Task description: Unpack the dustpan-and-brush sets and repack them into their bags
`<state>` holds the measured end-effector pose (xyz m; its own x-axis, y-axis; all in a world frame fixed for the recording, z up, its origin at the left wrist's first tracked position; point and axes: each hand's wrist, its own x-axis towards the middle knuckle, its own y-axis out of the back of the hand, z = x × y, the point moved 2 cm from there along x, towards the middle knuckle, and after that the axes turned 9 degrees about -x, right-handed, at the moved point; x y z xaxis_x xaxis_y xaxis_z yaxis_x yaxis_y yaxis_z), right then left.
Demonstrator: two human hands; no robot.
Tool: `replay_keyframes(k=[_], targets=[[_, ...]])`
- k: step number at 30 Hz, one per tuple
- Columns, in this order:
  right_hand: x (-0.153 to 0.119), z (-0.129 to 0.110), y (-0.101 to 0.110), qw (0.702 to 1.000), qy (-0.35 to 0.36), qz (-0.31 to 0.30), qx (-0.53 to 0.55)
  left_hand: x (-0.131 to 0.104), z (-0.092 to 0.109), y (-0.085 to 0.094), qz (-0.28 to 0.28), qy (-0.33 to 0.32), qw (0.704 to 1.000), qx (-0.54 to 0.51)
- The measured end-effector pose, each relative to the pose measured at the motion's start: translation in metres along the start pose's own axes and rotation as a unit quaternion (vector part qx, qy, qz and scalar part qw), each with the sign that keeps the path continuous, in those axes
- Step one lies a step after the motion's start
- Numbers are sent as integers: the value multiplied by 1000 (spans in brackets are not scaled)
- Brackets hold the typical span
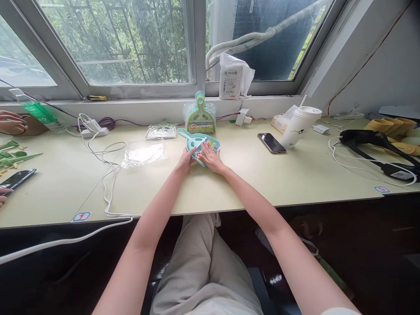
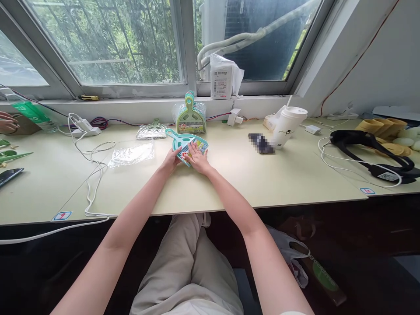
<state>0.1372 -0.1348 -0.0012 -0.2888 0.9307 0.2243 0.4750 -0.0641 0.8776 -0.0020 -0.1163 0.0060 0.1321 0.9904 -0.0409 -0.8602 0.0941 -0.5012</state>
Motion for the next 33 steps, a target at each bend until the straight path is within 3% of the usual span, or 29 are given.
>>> replay_keyframes(k=[10,14,17,19,21,24,27,33], targets=[[1,3,5,1000,-19,7,17,2,-3,4,-42,-18,998,33],[2,6,13,991,-68,97,61,1,3,3,-47,-36,998,7],[2,15,16,953,-158,175,189,0,7,3,-36,-31,999,3],[3,21,12,909,-181,141,349,-1,8,4,-40,-22,999,8],[5,24,6,844,-185,85,496,-1,9,4,-56,-21,998,14],[6,24,2,775,-202,66,595,-1,11,6,-76,-29,997,19],[4,20,4,757,-198,61,619,0,14,9,-73,-29,997,29],[0,14,9,758,-184,55,624,2,17,12,-62,-18,997,47]])
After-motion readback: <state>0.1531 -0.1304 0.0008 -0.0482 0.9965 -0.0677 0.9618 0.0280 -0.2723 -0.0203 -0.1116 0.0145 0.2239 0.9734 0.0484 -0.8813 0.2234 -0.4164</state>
